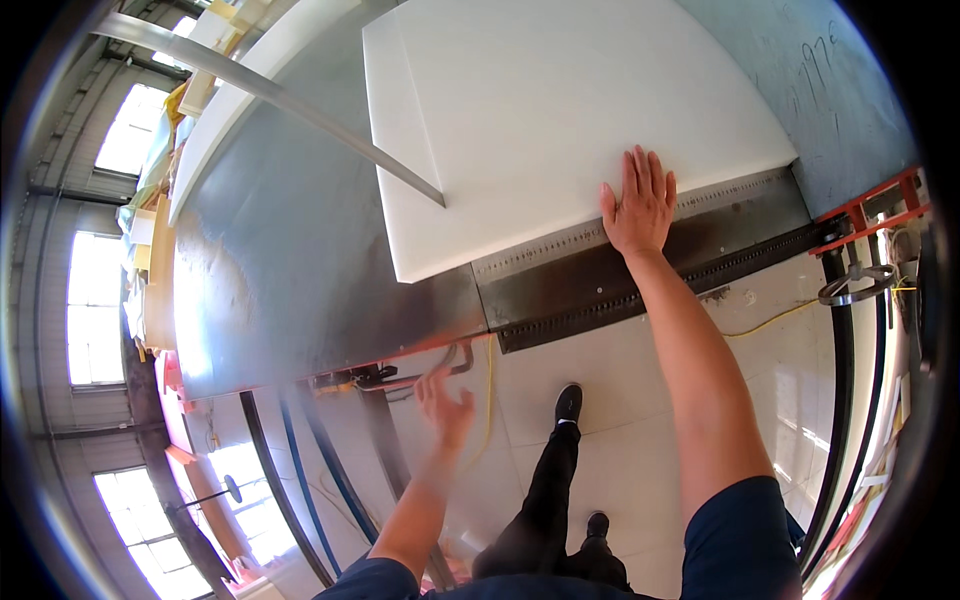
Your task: The person places white foam sheets onto a guillotine-style cutting machine, aligns them against the guide, and cuts them into smaller pieces. The cut pieces are then moved aside, and the process is repeated with additional sheets.
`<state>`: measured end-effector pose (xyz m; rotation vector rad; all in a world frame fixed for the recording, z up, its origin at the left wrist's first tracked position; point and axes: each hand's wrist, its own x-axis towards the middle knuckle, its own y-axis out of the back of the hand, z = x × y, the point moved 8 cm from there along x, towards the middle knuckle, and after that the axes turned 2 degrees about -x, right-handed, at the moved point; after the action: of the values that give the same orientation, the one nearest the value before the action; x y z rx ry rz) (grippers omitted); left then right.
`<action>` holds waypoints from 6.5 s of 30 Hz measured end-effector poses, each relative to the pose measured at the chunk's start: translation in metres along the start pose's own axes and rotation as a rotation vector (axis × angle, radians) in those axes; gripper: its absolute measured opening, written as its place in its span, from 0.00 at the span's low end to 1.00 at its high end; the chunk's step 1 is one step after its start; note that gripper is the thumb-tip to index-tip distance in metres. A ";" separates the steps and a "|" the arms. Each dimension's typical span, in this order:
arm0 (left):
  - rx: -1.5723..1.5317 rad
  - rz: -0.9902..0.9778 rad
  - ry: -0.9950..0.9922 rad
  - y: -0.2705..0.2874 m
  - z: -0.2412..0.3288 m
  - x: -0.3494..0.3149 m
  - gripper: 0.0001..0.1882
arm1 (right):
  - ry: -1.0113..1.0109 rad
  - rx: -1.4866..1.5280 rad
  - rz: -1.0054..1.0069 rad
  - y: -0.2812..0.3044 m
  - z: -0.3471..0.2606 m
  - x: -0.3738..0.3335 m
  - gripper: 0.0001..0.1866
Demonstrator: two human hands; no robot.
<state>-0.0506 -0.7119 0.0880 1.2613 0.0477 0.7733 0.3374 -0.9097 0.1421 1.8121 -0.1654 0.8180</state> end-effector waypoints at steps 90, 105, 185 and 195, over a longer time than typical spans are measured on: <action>-1.040 -0.247 1.215 0.039 -0.205 0.203 0.22 | -0.993 0.023 -0.221 -0.008 0.092 -0.015 0.32; 0.211 -0.070 1.085 0.290 -0.345 0.083 0.19 | -1.603 1.539 -0.446 -0.058 -0.033 -0.007 0.25; 0.160 0.475 -0.489 0.379 0.329 0.340 0.27 | 0.180 0.796 -0.195 0.170 -0.318 0.244 0.39; 0.453 0.512 -0.369 0.442 0.232 0.360 0.10 | 0.047 1.060 -0.357 0.161 -0.328 0.295 0.35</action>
<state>0.1022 -0.6679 0.6828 1.8694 -0.4368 0.9847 0.3345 -0.6080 0.5025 2.6744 0.7399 0.7294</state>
